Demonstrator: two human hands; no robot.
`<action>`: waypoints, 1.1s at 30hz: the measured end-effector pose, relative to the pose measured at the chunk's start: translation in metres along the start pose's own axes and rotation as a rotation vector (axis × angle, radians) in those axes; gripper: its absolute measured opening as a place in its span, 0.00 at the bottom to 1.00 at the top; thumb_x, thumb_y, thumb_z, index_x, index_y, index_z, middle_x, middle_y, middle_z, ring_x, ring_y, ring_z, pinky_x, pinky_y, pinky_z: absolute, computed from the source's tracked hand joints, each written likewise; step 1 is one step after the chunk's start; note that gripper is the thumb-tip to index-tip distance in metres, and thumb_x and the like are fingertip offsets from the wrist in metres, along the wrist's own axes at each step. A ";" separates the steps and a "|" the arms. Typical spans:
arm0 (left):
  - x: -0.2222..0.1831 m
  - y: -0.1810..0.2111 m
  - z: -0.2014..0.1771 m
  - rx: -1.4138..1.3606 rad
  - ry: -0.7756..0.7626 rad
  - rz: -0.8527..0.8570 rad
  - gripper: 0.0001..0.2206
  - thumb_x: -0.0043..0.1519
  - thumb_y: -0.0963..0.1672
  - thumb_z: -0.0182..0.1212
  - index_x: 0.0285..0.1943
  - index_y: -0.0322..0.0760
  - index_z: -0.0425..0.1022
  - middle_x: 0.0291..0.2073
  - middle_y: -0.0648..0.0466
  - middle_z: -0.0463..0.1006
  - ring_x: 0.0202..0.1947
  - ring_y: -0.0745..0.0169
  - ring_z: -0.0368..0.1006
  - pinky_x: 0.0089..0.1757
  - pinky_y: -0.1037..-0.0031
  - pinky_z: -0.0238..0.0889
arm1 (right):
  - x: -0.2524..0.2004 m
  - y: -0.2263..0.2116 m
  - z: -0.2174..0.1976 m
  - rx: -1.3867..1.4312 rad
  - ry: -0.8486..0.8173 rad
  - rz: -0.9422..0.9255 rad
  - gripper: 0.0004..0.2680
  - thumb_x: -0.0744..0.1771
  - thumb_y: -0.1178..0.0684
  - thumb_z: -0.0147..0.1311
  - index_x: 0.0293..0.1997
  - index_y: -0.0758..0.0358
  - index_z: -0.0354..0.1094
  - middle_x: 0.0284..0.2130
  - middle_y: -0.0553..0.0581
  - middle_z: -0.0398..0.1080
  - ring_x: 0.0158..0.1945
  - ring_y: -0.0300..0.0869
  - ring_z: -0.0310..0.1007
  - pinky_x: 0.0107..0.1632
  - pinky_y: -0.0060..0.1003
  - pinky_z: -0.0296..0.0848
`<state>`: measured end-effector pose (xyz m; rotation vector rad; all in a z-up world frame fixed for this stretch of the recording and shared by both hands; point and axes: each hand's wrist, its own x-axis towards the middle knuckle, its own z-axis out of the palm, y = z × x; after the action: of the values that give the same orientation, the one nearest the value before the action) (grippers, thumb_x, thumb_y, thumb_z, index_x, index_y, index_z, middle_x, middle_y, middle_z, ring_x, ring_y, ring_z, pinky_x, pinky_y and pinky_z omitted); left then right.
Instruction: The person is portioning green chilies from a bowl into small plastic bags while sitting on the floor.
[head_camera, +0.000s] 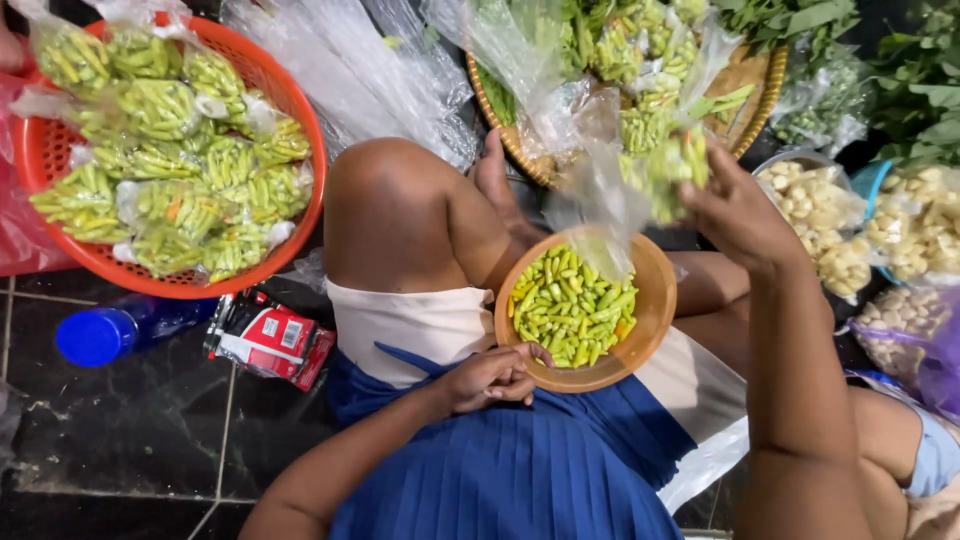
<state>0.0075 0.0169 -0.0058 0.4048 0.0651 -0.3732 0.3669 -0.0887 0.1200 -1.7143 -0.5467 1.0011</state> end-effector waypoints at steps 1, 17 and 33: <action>-0.005 0.004 0.009 -0.012 0.023 -0.019 0.14 0.74 0.44 0.32 0.60 0.33 0.62 0.16 0.66 0.56 0.15 0.79 0.48 0.40 0.80 0.60 | -0.024 -0.008 0.001 -0.067 -0.072 0.048 0.29 0.66 0.60 0.48 0.79 0.64 0.44 0.68 0.60 0.55 0.51 0.43 0.60 0.49 0.37 0.64; -0.009 -0.022 -0.009 0.005 0.081 0.052 0.16 0.74 0.46 0.37 0.63 0.37 0.67 0.16 0.63 0.57 0.15 0.77 0.48 0.49 0.77 0.62 | -0.169 -0.018 0.051 -0.488 0.127 -0.230 0.08 0.66 0.63 0.60 0.49 0.73 0.74 0.36 0.58 0.78 0.32 0.34 0.71 0.35 0.26 0.70; -0.011 -0.018 0.009 -0.096 0.189 0.054 0.09 0.71 0.43 0.39 0.44 0.36 0.65 0.13 0.61 0.56 0.14 0.74 0.49 0.43 0.77 0.63 | -0.224 -0.022 0.022 -0.302 0.355 -0.710 0.05 0.67 0.64 0.60 0.46 0.65 0.70 0.46 0.56 0.68 0.44 0.36 0.66 0.48 0.25 0.67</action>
<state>-0.0096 0.0013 -0.0024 0.3452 0.2546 -0.2772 0.2282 -0.2378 0.2185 -1.7036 -1.0085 0.1092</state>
